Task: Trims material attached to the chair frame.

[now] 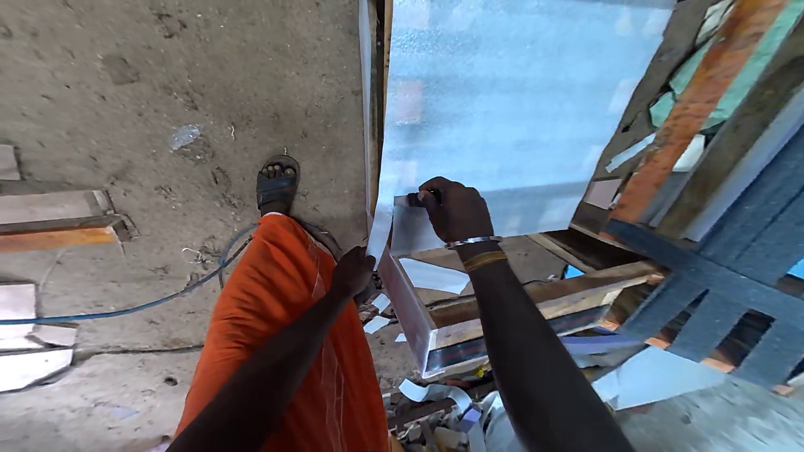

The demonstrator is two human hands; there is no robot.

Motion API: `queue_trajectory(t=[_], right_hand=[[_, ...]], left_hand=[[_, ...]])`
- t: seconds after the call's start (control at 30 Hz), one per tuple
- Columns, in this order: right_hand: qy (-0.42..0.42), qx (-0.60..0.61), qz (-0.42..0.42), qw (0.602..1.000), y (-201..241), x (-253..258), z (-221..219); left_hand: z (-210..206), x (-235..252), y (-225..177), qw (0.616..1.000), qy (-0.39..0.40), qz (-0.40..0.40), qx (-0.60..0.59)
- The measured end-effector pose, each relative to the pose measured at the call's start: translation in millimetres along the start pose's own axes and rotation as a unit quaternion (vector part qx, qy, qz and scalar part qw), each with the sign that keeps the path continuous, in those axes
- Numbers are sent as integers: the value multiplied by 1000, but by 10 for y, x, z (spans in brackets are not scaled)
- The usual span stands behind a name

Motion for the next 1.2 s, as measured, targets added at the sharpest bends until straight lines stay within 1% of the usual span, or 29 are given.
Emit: queue_trajectory(t=[0.07,0.2,0.33,0.43,0.57,0.7,0.8,0.93,1.13,1.2], right_hand=[[-1,-3,2,1000,26,10,38],[-32,13,12,999,109,35,238],[-14,-10,7,1000,215,94,291],[-40,-4,20,999,290,107,466],[-21,-1,30,999,311,204,434],[-53,14,45,997,365,190,620],[-39,8,44,998,379,247,599],[-77,15,52,996,462,240,790],[-68,22,57,996,533,284,920],[-53,20,59,997,547,327,856]], left_hand=[[3,-9,-26,1000,9,6,12],[12,6,-1,998,24,24,44],[-17,-7,-11,998,35,24,52],[0,-9,1,997,36,37,53],[-2,-57,-43,996,46,45,68],[19,-45,-13,996,44,42,63],[2,-64,-39,996,50,39,68],[43,-32,-19,995,49,52,72],[47,-34,-28,995,46,55,71],[37,-37,-42,994,56,58,75]])
Point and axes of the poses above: each hand's wrist, its own x-axis towards the middle knuckle, its own z-axis out of the back of the hand, y = z × x, the point moved 5 cm from there along x, towards the middle knuckle, and after that the axes turned 13 degrees about -z, right-handed, at the moved point
